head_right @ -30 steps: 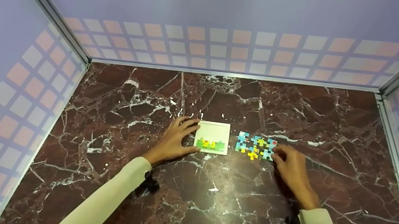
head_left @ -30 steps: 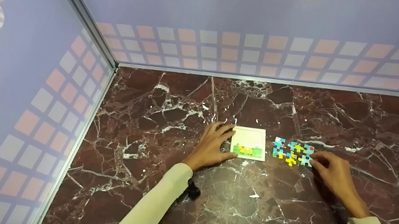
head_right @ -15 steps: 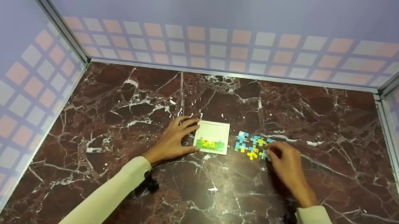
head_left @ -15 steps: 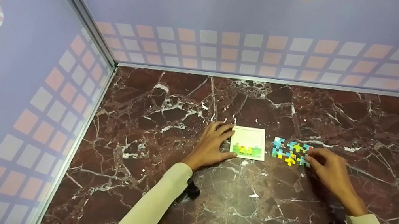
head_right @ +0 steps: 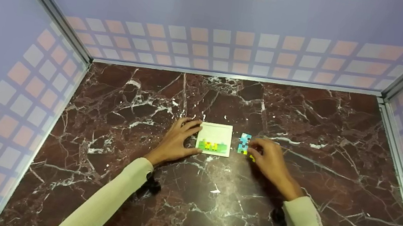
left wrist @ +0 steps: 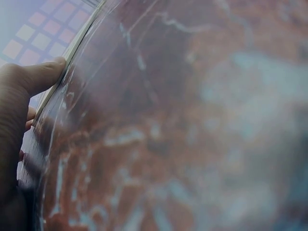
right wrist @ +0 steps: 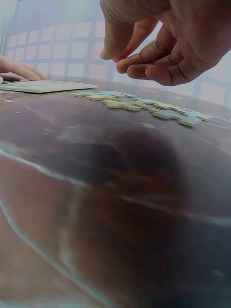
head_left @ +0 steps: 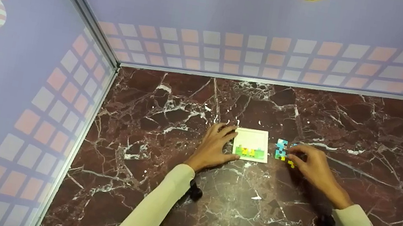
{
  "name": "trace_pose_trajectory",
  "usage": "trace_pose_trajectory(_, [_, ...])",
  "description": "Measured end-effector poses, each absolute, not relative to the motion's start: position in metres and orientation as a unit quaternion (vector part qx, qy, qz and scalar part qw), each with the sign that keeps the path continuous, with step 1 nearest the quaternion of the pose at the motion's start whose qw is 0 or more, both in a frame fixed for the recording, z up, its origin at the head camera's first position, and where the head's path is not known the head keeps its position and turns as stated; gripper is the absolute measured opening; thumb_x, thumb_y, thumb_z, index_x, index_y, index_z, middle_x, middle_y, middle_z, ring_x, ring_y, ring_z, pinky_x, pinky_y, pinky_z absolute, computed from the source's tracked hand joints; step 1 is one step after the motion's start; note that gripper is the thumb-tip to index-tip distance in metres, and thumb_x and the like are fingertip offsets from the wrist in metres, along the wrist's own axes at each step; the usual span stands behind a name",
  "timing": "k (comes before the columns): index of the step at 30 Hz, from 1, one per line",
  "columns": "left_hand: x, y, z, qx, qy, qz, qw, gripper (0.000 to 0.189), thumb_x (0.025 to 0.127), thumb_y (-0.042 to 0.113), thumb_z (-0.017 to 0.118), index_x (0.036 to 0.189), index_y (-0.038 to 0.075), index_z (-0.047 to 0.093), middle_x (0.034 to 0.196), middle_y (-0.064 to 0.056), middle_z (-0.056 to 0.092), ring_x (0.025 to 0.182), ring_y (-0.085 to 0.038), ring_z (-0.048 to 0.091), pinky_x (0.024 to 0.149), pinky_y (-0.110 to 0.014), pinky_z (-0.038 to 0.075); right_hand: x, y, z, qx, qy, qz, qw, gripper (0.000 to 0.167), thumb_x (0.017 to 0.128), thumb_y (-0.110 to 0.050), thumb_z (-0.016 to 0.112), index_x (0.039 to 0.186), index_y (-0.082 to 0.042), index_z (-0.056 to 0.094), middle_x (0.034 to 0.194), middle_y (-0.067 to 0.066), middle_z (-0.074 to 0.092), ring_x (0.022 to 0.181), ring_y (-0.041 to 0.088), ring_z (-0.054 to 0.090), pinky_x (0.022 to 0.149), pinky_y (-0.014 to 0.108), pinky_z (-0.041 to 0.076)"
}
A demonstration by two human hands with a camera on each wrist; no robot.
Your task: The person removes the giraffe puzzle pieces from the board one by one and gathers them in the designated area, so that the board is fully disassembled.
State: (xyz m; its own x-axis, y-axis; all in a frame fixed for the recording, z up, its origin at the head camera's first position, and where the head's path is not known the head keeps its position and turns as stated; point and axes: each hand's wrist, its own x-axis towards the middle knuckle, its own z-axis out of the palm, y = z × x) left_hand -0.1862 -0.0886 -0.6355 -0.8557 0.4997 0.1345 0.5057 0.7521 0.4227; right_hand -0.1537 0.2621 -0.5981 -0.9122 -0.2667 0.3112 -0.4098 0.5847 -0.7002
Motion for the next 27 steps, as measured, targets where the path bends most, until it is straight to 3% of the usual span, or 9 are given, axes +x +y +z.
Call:
trace_pose_trajectory(5, [-0.187, -0.089, -0.636, -0.273, -0.936, -0.223, 0.014, 0.083, 0.093, 0.059, 0.081, 0.158, 0.011, 0.061, 0.171, -0.003, 0.047, 0.159, -0.036, 0.033, 0.134, -0.059, 0.021, -0.158, 0.247, -0.599, 0.201, -0.884, 0.417, 0.070, 0.015, 0.090, 0.008, 0.085, 0.104, 0.003, 0.082, 0.099, 0.012, 0.079, 0.078, 0.013, 0.061, 0.068, 0.017, 0.049])
trace_pose_trajectory(10, [-0.187, -0.089, -0.636, -0.274, -0.936, -0.222, 0.016, 0.085, 0.092, 0.060, 0.082, 0.158, 0.012, 0.061, 0.171, -0.003, 0.047, 0.159, -0.036, 0.033, 0.134, -0.059, 0.022, -0.160, 0.228, -0.600, 0.208, -0.885, 0.414, 0.040, 0.015, 0.092, 0.006, 0.084, 0.107, 0.003, 0.082, 0.101, 0.012, 0.079, 0.079, 0.017, 0.062, 0.069, 0.027, 0.051])
trace_pose_trajectory(14, [-0.186, -0.090, -0.636, -0.271, -0.935, -0.227, 0.013, 0.085, 0.092, 0.060, 0.082, 0.159, 0.011, 0.060, 0.171, -0.004, 0.046, 0.160, -0.036, 0.032, 0.134, -0.060, 0.021, -0.161, 0.212, -0.600, 0.224, -0.881, 0.415, 0.034, 0.014, 0.092, 0.006, 0.083, 0.106, 0.004, 0.081, 0.105, 0.015, 0.080, 0.088, 0.028, 0.072, 0.078, 0.042, 0.061])
trace_pose_trajectory(18, [-0.186, -0.090, -0.635, -0.265, -0.938, -0.224, 0.009, 0.087, 0.092, 0.061, 0.082, 0.160, 0.012, 0.058, 0.172, -0.006, 0.044, 0.161, -0.035, 0.031, 0.135, -0.058, 0.020, -0.163, 0.197, -0.601, 0.244, -0.872, 0.424, 0.019, 0.012, 0.093, 0.005, 0.083, 0.105, 0.004, 0.081, 0.106, 0.015, 0.080, 0.097, 0.034, 0.076, 0.090, 0.052, 0.063])
trace_pose_trajectory(27, [-0.186, -0.089, -0.635, -0.268, -0.940, -0.211, 0.012, 0.097, 0.091, 0.068, 0.080, 0.162, 0.009, 0.054, 0.171, -0.009, 0.044, 0.160, -0.035, 0.031, 0.135, -0.056, 0.020, -0.166, 0.172, -0.604, 0.254, -0.869, 0.425, -0.011, 0.014, 0.095, 0.002, 0.082, 0.109, 0.003, 0.081, 0.103, 0.013, 0.078, 0.089, 0.025, 0.071, 0.081, 0.040, 0.061])
